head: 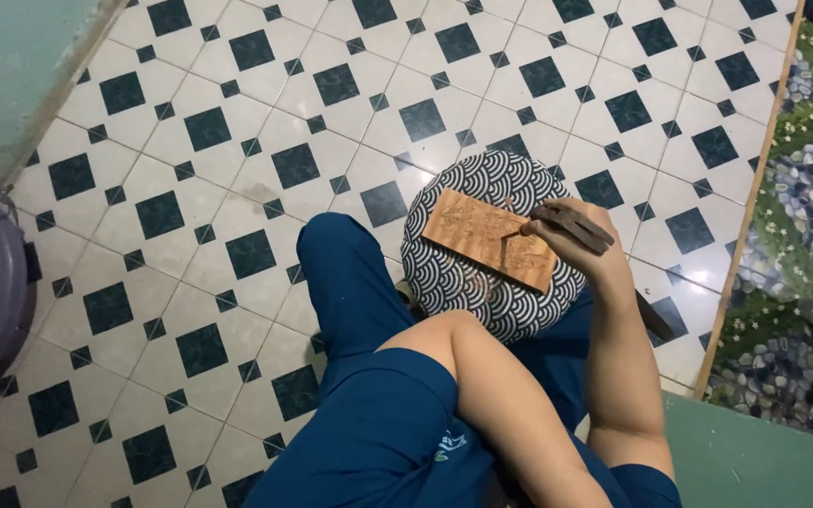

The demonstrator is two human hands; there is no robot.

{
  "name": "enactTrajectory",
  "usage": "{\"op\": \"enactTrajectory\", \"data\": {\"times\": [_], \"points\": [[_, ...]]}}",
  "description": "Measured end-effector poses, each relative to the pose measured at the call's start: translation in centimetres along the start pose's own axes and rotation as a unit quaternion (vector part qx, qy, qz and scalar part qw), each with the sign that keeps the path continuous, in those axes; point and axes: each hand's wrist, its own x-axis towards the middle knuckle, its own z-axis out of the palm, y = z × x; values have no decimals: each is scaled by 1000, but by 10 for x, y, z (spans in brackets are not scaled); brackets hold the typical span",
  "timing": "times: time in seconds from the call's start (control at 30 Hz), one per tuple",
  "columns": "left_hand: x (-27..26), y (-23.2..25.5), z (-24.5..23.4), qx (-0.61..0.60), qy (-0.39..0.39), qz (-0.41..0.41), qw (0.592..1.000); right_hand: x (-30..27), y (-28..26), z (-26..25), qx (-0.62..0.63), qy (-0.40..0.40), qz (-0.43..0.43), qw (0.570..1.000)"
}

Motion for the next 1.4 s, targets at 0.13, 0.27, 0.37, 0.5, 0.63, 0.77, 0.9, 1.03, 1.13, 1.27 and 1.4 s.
{"op": "enactTrajectory", "data": {"times": [0.13, 0.27, 0.37, 0.5, 0.63, 0.77, 0.9, 1.03, 1.13, 1.27, 1.4], "points": [[11, 11, 19, -6, 61, 23, 998, -6, -21, -7, -20, -30, 65, 997], [56, 50, 111, -7, 115, 43, 992, 2, 2, -1, -2, 5, 5, 1000], [65, 61, 120, -11, 149, 51, 987, 4, 6, -3, 35, 8, 14, 999], [68, 69, 118, -17, 207, 65, 976, 16, 47, 6, 15, 18, -9, 1000], [82, 76, 110, -20, 253, 83, 964, 17, 49, 8, 39, 33, 3, 999], [86, 78, 105, -26, 310, 98, 945, 13, 53, 8, 39, 37, -17, 998], [105, 85, 98, -28, 347, 107, 931, 7, 19, -5, 41, -6, 29, 999], [76, -37, -95, 285, 393, 78, 871, -1, 1, 0, -11, 29, -16, 999], [62, -72, -121, 443, 180, -76, 875, 9, 19, 9, -46, 14, 12, 999], [70, -76, -109, 441, 106, -85, 887, 7, 41, 17, 14, 50, -50, 997], [79, -51, -95, 461, 92, -102, 877, 0, 40, 1, -13, 132, -107, 985]]}}
